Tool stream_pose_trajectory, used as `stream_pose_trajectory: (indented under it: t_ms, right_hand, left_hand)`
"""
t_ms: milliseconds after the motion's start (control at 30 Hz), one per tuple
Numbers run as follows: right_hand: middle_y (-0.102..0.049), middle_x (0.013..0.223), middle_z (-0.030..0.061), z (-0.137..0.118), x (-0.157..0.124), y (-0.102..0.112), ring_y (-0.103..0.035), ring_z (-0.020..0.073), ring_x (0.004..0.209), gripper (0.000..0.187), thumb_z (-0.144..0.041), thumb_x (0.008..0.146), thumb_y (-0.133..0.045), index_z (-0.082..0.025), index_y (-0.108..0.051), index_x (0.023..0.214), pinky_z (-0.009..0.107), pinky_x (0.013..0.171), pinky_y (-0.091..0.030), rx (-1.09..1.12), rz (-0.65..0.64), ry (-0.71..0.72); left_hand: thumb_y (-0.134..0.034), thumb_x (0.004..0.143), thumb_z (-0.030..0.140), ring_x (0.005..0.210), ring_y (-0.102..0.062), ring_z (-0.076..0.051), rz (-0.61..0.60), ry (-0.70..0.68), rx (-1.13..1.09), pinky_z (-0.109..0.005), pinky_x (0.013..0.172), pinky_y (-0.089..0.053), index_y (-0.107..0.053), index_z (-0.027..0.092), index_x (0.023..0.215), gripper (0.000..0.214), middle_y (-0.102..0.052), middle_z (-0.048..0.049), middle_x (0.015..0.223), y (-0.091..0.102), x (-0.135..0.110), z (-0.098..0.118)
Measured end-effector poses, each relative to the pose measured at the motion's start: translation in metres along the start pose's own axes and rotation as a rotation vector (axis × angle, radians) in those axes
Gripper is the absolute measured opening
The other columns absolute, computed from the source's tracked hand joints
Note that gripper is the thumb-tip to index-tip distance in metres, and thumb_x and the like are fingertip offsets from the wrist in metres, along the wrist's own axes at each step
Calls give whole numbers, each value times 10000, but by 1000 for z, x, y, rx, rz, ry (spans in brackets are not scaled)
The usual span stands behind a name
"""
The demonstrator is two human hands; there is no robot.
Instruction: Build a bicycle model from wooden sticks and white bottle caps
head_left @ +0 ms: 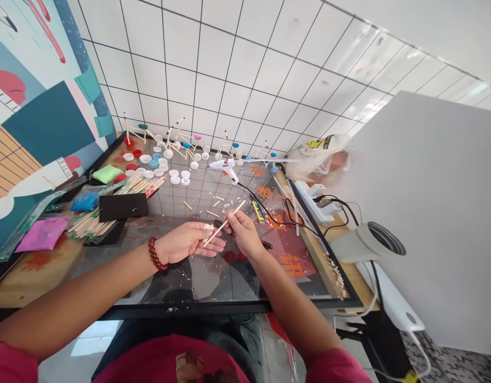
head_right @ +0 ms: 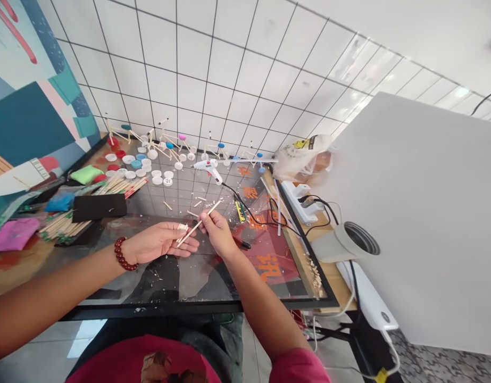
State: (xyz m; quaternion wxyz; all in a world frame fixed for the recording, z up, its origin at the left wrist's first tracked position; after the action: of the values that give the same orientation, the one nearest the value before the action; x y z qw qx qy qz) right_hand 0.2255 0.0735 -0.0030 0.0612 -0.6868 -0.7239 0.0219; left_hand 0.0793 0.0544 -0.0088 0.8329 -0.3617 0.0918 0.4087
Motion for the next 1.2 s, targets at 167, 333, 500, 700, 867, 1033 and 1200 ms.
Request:
stream_pose_trajectory:
  t_ms: [167,333,500,700,867,1033,1200]
  right_hand:
    - [-475,618,-54,-3,0,1,-398,94,546,431,-628,803,-678,-210,-578,764,247,546,-321,-22,18,11]
    - [-475,623,-49,-2,0,3,-412,104,562,447,-656,795,-663,-217,-576,776,249,556,-339,-67,30,16]
    - [-483,617,-54,-1,0,4,-413,95,549,406,-611,808,-681,-213,-606,797,243,552,-330,-44,34,16]
    - [-649,733,-12,-9,-6,-5,-540,121,659,357,-542,750,-777,-217,-713,885,263,666,-435,-81,-66,21]
    - [-737,871,33,-9,-9,-12,-646,184,813,357,-560,725,-780,-218,-745,822,326,778,-505,-166,-100,11]
    - [-714,735,14,-7,-10,-13,-619,158,692,324,-526,707,-791,-208,-732,720,304,697,-504,-212,-102,14]
    - [-694,670,9,-7,-10,-14,-581,147,628,347,-548,700,-783,-205,-731,698,291,635,-489,-250,-93,-5]
  left_hand:
    - [-792,791,267,861,-763,-255,-62,2,62,-365,814,-605,-709,90,982,273,-768,-210,993,3,2,-3]
    - [-825,753,312,834,-763,-248,-72,14,90,-348,787,-601,-705,89,980,340,-771,-201,966,4,2,-5]
    - [-815,761,369,746,-754,-219,-39,-40,142,-324,740,-596,-686,101,965,361,-772,-144,820,2,2,-4]
    - [-737,845,337,760,-751,-191,7,-157,187,-295,750,-575,-623,125,1085,340,-772,-116,812,0,-1,4]
    - [-701,881,293,822,-758,-204,0,-208,226,-309,774,-571,-507,171,1310,486,-775,-107,846,-3,-1,6]
    - [-725,866,282,866,-761,-229,-74,-135,162,-361,822,-584,-541,180,1298,481,-773,-132,919,-5,1,-2]
    - [-770,828,312,909,-755,-244,-139,-79,91,-377,848,-587,-642,148,1030,290,-769,-149,941,-5,2,-6]
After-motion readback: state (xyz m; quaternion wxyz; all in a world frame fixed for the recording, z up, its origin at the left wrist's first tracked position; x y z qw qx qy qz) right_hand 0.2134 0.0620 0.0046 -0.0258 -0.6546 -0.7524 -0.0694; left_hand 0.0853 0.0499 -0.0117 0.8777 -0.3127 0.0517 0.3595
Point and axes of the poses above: each hand's wrist, its own x-axis towards the middle knuckle, its own y-axis out of the back of the hand, z = x × y, the point moved 6 cm from there along x, towards the middle knuckle
